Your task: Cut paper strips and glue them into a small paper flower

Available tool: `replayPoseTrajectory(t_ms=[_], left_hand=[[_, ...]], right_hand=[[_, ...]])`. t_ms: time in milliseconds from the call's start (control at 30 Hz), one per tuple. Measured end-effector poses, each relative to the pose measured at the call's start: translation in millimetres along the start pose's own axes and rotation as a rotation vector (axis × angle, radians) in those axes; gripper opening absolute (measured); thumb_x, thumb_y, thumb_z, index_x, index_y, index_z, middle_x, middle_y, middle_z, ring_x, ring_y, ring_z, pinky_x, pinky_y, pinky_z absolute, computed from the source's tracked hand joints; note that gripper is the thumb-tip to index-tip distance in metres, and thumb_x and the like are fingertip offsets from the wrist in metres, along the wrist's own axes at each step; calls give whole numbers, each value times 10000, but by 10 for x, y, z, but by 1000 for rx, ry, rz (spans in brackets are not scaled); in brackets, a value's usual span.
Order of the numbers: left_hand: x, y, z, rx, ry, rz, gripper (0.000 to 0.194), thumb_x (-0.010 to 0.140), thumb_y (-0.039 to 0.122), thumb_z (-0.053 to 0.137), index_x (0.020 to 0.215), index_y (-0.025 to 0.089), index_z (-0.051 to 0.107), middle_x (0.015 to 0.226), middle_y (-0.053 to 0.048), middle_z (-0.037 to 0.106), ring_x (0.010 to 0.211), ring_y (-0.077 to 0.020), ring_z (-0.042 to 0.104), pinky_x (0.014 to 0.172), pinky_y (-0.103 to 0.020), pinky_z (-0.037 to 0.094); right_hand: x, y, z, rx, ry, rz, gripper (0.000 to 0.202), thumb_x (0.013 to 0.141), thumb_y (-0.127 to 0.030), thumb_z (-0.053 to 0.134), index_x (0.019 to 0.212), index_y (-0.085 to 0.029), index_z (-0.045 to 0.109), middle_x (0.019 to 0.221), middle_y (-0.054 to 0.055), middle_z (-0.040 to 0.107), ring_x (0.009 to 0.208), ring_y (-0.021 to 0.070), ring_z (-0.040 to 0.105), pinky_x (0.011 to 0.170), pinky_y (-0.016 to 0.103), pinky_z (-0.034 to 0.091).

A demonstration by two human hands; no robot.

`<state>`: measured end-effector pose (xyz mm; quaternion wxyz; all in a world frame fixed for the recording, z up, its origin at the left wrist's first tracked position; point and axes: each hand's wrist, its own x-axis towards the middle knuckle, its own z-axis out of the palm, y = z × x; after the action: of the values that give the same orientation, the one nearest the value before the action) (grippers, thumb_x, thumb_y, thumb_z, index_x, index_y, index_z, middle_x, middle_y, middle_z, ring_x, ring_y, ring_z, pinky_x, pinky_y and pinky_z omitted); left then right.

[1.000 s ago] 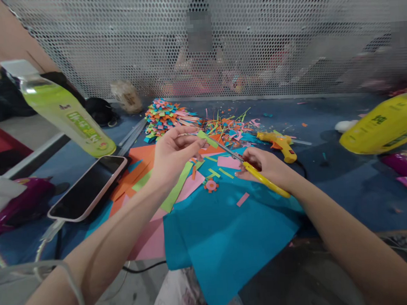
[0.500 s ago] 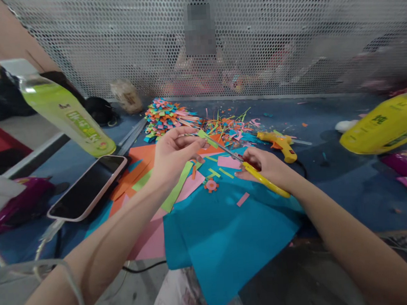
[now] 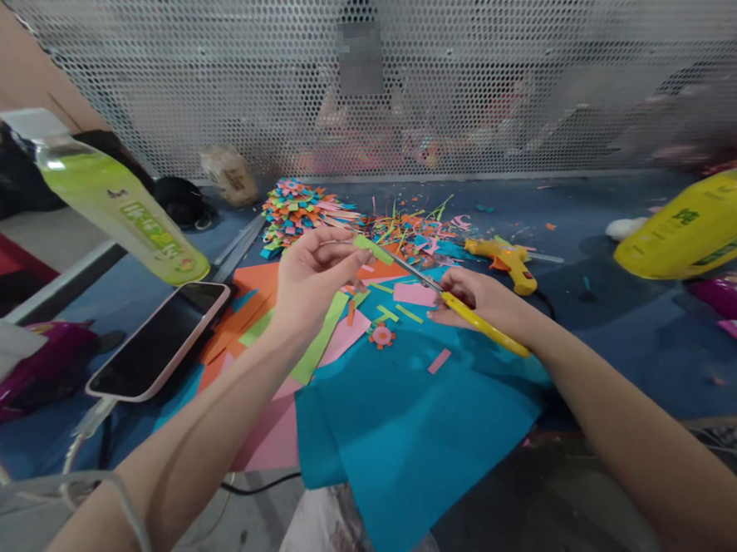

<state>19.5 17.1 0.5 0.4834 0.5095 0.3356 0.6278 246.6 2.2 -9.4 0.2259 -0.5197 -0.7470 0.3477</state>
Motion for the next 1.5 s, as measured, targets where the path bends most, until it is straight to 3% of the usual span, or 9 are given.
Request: replayPoseTrajectory(t_ms=[1133, 1500], left_hand=[[-11, 13, 17, 19, -1, -11, 282, 585, 196, 774, 791, 168, 583, 644, 9, 635, 681, -165, 675, 440, -182, 501], [0, 1, -2, 48, -17, -65, 326, 610, 212, 761, 885, 150, 596, 691, 0, 673, 496, -96, 610, 462, -197, 505]], right_hand=[[0, -26, 7, -4, -1, 38, 328, 652, -402, 671, 765, -204, 436, 670, -16, 537, 628, 149, 498, 544, 258, 350], [-5, -101, -9, 6, 32, 78, 372, 602, -418, 702, 677, -203, 408, 571, -51, 410, 559, 101, 356, 493, 231, 285]])
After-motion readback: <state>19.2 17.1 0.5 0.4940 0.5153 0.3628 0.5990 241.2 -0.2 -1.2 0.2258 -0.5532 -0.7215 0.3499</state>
